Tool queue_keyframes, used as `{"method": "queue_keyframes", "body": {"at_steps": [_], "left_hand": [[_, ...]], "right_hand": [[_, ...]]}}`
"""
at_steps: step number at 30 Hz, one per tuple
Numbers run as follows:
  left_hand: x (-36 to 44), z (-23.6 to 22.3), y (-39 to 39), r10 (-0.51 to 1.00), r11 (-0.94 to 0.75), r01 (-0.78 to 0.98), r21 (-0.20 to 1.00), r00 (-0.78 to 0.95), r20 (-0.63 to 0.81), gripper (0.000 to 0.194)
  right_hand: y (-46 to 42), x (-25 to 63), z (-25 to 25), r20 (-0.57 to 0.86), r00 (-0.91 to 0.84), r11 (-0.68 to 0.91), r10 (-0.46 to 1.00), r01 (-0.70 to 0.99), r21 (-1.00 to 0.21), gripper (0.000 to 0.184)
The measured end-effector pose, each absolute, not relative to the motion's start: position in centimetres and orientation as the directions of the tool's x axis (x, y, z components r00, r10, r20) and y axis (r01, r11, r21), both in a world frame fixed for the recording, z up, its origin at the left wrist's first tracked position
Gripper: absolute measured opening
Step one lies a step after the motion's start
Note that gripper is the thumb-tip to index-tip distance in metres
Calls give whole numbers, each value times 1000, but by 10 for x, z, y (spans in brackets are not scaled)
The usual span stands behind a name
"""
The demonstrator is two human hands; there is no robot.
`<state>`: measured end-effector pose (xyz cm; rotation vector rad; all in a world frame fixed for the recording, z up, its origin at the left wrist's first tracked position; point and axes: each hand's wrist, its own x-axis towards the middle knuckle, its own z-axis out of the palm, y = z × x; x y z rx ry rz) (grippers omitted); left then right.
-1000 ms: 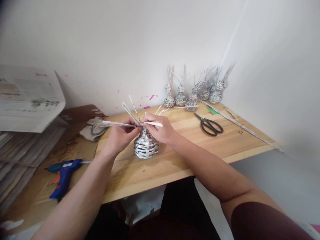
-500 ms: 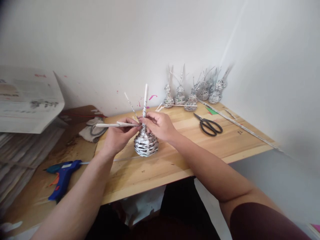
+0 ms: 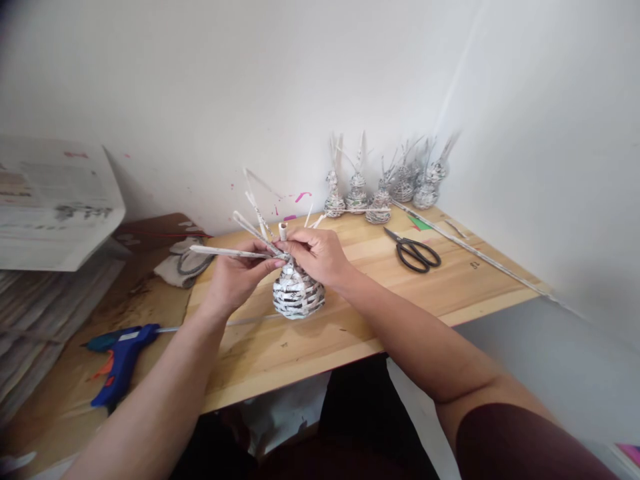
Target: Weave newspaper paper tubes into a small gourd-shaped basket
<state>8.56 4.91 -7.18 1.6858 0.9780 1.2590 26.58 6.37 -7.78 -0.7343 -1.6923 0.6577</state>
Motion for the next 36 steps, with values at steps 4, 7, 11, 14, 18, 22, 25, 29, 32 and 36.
{"method": "queue_keyframes", "body": {"at_steps": [4,7,11,14,18,22,25,29,32,36], "left_hand": [[86,-69,47,917,-384,224,896,210,340,27],[86,-69,47,910,-409,267,872,192,368,24],[85,-71,47,900,-436,294,851,175,400,20],[84,-74,47,892,-451,280,847,179,416,21],[85,-74,44,854,-520,244,819,141,501,22],[85,-70,41,814,-581,183,793,133,566,20],[85,-68,42,776,-629,123,768,157,610,18],[83,-69,45,771,-635,115,764,168,615,19],[81,-72,47,769,-636,114,763,181,613,19],[79,-75,47,794,-600,100,793,189,577,24]], "right_hand": [[61,263,-80,608,-216,640,764,133,-757,21],[59,262,-81,577,-209,611,789,176,-772,26],[56,266,-77,616,-111,623,780,224,-749,32],[55,270,-72,665,-43,658,745,209,-724,33],[52,273,-67,708,24,694,706,180,-697,32],[47,279,-65,774,68,753,630,188,-630,42],[46,281,-65,806,-32,784,591,259,-564,42],[48,274,-66,735,-148,746,662,233,-624,26],[51,269,-69,658,-145,674,739,156,-722,20],[55,266,-71,544,-155,554,825,25,-832,24]]}}
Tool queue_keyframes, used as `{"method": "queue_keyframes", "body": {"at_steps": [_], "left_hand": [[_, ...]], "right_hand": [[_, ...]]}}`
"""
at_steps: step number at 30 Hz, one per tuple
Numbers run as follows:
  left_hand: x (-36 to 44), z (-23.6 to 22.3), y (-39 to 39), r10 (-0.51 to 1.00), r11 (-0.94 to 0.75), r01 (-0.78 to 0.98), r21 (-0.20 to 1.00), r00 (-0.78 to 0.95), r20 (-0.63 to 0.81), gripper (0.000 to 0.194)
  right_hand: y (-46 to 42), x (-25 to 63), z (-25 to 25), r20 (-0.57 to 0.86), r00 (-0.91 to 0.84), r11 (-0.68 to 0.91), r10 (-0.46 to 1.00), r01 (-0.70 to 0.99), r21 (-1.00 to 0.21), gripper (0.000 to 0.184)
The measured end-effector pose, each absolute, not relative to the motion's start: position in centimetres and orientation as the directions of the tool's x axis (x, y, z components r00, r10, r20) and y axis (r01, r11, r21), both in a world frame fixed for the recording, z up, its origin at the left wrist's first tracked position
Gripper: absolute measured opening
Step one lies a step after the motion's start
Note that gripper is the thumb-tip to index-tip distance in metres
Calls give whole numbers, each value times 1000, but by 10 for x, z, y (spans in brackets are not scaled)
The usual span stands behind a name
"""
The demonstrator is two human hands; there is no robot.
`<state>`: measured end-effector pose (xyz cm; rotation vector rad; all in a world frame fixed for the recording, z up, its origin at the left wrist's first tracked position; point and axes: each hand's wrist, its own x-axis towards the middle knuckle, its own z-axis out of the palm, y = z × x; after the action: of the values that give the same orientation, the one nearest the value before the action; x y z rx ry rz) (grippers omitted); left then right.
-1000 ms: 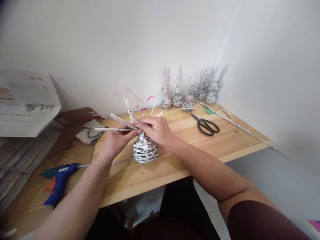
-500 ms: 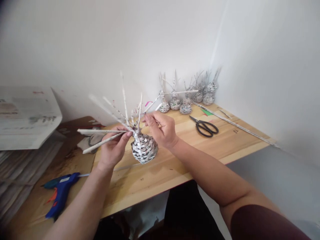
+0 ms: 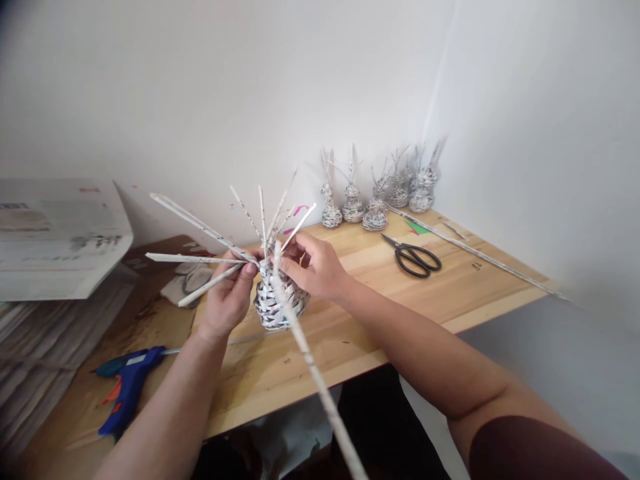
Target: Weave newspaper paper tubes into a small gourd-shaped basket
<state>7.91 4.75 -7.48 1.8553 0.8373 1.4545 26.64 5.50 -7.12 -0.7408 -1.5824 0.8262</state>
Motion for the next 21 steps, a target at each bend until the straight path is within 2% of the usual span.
{"method": "queue_keyframes", "body": {"at_steps": [8,13,16,21], "left_hand": [[74,-80,50,844,-524,125,843,211,493,30],[73,-82,51,888,-413,-6,911,221,404,28],[75,-80,51,897,-359,-71,931,250,365,33],[72,-84,53,921,-326,3,945,225,317,37]], "right_hand": [[63,267,-68,422,-280,350,862,-272,-896,31],[64,271,-65,353,-299,270,887,-283,-920,38],[64,271,-64,347,-280,262,895,-297,-918,41],[63,268,-65,365,-262,271,894,-333,-903,38]]}}
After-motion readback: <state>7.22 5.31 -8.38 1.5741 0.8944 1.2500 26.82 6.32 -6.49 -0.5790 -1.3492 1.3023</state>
